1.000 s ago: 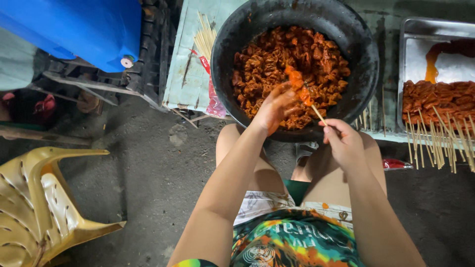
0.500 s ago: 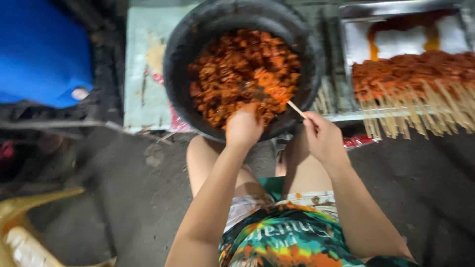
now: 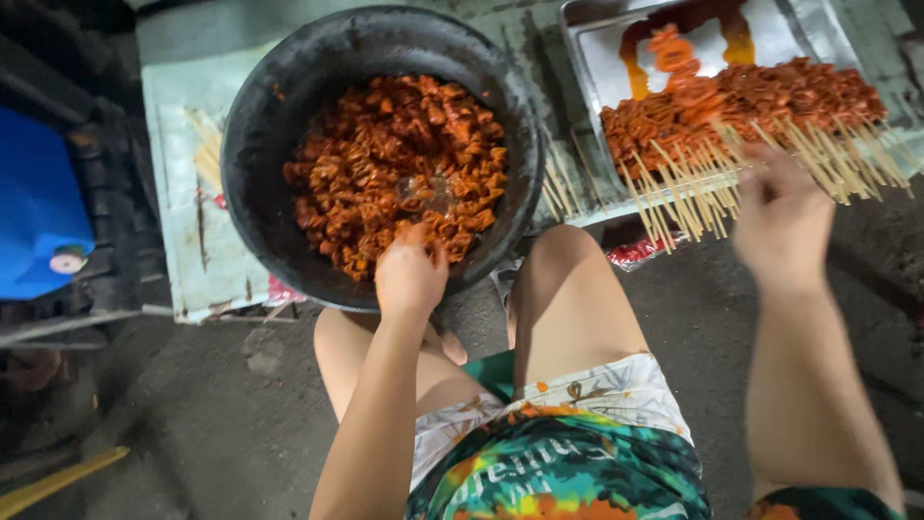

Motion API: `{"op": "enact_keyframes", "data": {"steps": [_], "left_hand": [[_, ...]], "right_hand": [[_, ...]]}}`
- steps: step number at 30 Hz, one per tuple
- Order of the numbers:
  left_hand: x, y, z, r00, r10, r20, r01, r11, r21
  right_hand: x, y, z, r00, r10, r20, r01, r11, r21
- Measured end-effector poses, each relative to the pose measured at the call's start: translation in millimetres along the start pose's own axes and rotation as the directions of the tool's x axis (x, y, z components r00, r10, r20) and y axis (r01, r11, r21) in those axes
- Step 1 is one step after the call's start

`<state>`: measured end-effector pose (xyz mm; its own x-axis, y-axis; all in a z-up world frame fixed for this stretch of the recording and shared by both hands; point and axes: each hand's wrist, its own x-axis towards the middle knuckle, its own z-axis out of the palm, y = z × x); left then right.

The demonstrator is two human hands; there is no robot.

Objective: The person skewers pieces of marinated meat from a large black bowl onto wooden sticks by hand and places the finished skewers onto a metal tray.

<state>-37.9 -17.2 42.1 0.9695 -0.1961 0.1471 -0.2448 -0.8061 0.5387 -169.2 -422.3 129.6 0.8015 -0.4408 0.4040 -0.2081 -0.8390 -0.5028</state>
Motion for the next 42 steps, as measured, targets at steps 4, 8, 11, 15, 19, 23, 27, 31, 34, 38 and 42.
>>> {"op": "enact_keyframes", "data": {"steps": [4, 8, 11, 15, 19, 23, 27, 31, 34, 38, 42], "left_hand": [[4, 1, -1, 0.997, -0.031, 0.066, 0.029, 0.999, 0.031], [4, -1, 0, 0.999, -0.019, 0.045, 0.018, 1.000, 0.024], [1, 0, -2, 0.998, -0.033, 0.052, 0.029, 0.997, 0.078], [2, 7, -8, 0.994, -0.083, 0.074, 0.080, 0.996, 0.050], [3, 9, -6, 0.998, -0.042, 0.038, 0.039, 0.997, 0.069], [2, 4, -2, 1.000, 0.012, 0.022, -0.014, 0.996, 0.093], [8, 4, 1, 0.999, -0.011, 0.052, 0.005, 0.994, 0.105], [4, 4, -1, 0.997, -0.029, 0.067, 0.024, 0.997, 0.070], [4, 5, -1, 0.991, -0.099, 0.095, 0.097, 0.995, 0.025], [3, 4, -1, 1.000, 0.017, 0.009, -0.017, 1.000, 0.015], [5, 4, 1, 1.000, 0.024, 0.018, -0.024, 0.999, 0.025]], "right_hand": [[24, 66, -33, 0.999, 0.019, -0.025, -0.022, 0.992, -0.125], [53, 124, -55, 0.977, 0.206, -0.053, -0.212, 0.945, -0.249], [79, 167, -60, 0.945, 0.308, -0.111, -0.327, 0.894, -0.305], [102, 237, -66, 0.965, 0.241, -0.100, -0.259, 0.925, -0.277], [122, 279, -51, 0.931, 0.357, -0.078, -0.365, 0.903, -0.227], [116, 295, -37, 0.877, 0.475, 0.071, -0.448, 0.863, -0.235], [116, 293, -29, 0.867, 0.489, 0.101, -0.439, 0.843, -0.310], [112, 274, -31, 0.925, 0.380, -0.021, -0.348, 0.822, -0.450], [126, 238, -19, 0.981, -0.079, -0.175, 0.014, 0.940, -0.341], [103, 137, 6, 0.956, -0.284, -0.070, 0.260, 0.934, -0.244], [68, 22, 90, 0.934, -0.045, 0.353, -0.013, 0.987, 0.160]]}}
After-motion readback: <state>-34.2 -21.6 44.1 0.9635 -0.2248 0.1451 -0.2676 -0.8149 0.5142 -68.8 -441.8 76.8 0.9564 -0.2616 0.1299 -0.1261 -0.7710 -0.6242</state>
